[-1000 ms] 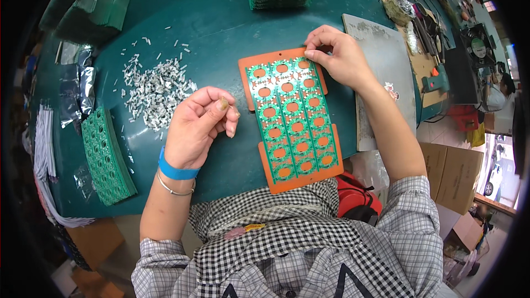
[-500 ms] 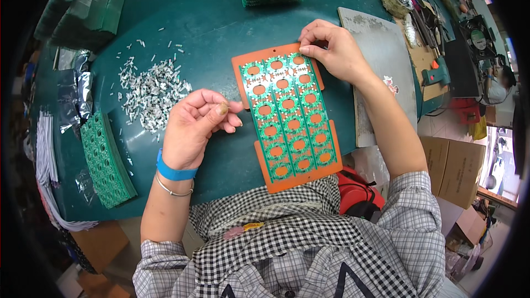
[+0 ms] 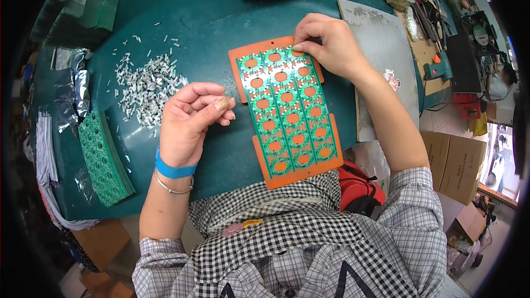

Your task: The person inserts small metallic components into the circular holes of a green circuit board held within an orange jig. The person repeatedly picks up individual components from a pile on the table and places them into the board's slots. The person occasionally adjusts the board's position and briefly handles a metal plate before resuming the insertion process.

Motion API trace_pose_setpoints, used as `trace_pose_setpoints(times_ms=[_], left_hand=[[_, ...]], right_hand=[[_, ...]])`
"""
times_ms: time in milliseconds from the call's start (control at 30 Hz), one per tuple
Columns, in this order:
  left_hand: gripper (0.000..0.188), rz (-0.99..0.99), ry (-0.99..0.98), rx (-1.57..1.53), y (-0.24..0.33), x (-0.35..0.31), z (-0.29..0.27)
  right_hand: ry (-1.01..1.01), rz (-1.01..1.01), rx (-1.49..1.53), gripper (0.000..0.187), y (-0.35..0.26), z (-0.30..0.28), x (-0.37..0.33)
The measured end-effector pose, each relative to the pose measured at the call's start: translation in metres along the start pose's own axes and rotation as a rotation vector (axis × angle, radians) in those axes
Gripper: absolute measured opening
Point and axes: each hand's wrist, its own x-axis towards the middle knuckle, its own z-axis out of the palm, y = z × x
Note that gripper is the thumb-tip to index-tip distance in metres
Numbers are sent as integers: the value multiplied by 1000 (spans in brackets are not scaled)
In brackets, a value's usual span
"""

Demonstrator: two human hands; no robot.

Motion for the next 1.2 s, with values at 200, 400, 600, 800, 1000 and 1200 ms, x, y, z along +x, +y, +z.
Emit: trace_pose_setpoints(times_ms=[200,400,600,800,1000,1200], left_hand=[[23,10,-3,-16,-5,1,5],[24,28,-78,-73,-9,-2,12],[30,27,-126,-85,-13,-6,15],[36,-25,-127,-169,-13,-7,15],[40,-99,-148,-295,-12,-5,12],[42,-93,-153,-209,-9,-7,15]], right_hand=[[-62,166,51,25,-23,-14,0],[15,-245,224,19,-98,10,-17],[-17,-92,453,17,-109,30,-23],[105,-150,350,17,-112,40,-23],[194,-320,117,21,-116,44,-22],[157,-376,-89,17,-122,41,-21]])
